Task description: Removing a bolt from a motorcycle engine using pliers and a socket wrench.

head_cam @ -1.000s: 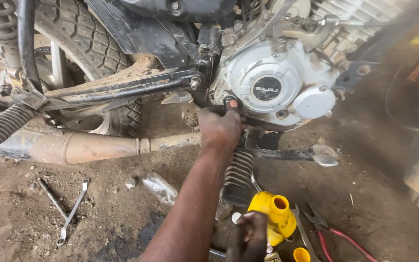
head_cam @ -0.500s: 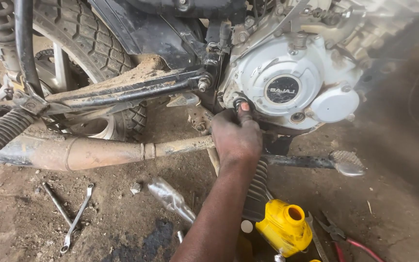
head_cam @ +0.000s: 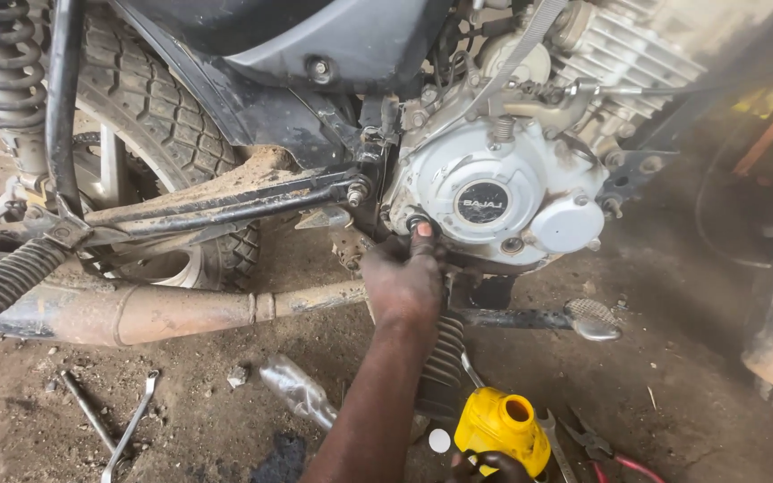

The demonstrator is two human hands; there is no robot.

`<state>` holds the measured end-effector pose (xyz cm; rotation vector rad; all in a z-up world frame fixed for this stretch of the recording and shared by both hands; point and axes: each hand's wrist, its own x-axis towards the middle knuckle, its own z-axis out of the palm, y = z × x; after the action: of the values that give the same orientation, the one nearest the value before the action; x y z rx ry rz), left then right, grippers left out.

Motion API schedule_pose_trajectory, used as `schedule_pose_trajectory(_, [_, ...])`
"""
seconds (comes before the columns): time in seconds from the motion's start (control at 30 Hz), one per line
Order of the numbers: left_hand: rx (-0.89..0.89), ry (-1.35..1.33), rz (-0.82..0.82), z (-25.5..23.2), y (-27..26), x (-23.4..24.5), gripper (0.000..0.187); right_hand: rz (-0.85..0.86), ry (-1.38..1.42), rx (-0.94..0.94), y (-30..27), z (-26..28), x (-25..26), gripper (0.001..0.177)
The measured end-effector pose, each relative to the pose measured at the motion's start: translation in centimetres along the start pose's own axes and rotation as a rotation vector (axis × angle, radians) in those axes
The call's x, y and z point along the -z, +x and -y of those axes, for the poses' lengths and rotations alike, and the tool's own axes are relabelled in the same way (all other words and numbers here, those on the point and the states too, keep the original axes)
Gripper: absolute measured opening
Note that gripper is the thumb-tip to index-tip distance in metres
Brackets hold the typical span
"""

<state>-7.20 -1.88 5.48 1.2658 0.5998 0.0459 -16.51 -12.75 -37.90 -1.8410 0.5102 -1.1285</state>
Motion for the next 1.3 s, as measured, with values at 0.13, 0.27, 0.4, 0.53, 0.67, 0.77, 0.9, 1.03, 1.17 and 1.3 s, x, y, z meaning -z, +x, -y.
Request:
schedule_pose_trajectory(0.13, [0.133, -0.296, -0.093, 0.3, 0.4, 0.0, 0.053, 0.124, -0.031, -0.166, 13.4, 28.7, 7.5, 0.027])
schedule_pose_trajectory(0.27, [0.122, -0.586, -0.088, 2.0, 1.7, 0.2, 0.046, 0.441, 0.335, -0.287, 20.0, 35.2, 4.2, 0.026])
schedule_pose_trajectory(0.4, [-0.058, -0.400, -0.113, 2.3, 1.3, 0.5, 0.031, 0.755, 0.066, 0.514, 22.9, 34.6, -0.1, 0.030])
schedule_pose_trajectory(0.53, [-0.071, -0.301, -0.155, 3.7, 3.5, 0.4, 0.037, 0.852, -0.240, 0.724, 23.9, 33.8, -2.4, 0.029])
schedule_pose_trajectory(0.67, [-0.129, -0.258, -0.135, 2.8, 2.9, 0.1, 0.028, 0.865, -0.262, 0.758, 24.9, 31.7, -5.2, 0.030])
schedule_pose_trajectory(0.77, [-0.184, -0.106, -0.145, 3.6, 4.3, 0.3, 0.031, 0.807, -0.280, 0.740, 25.0, 32.0, -5.7, 0.026])
schedule_pose_trajectory(0.9, [-0.267, 0.069, -0.253, 3.8, 3.9, 0.4, 0.027, 0.807, -0.452, 0.714, 24.7, 33.1, -4.8, 0.034])
schedule_pose_trajectory(1.03, [-0.393, 0.063, -0.252, 2.8, 2.8, 0.0, 0.019, 0.802, -0.478, 0.736, 25.1, 33.7, -4.2, 0.038])
schedule_pose_trajectory(1.17, [-0.381, 0.052, -0.225, 2.1, 1.7, -0.6, 0.019, 0.778, -0.514, 0.764, 25.2, 33.7, -4.5, 0.036])
schedule_pose_trajectory(1.3, [-0.362, 0.074, -0.219, 1.7, 1.7, -0.4, 0.017, 0.812, -0.583, 0.785, 25.0, 33.5, -4.9, 0.041])
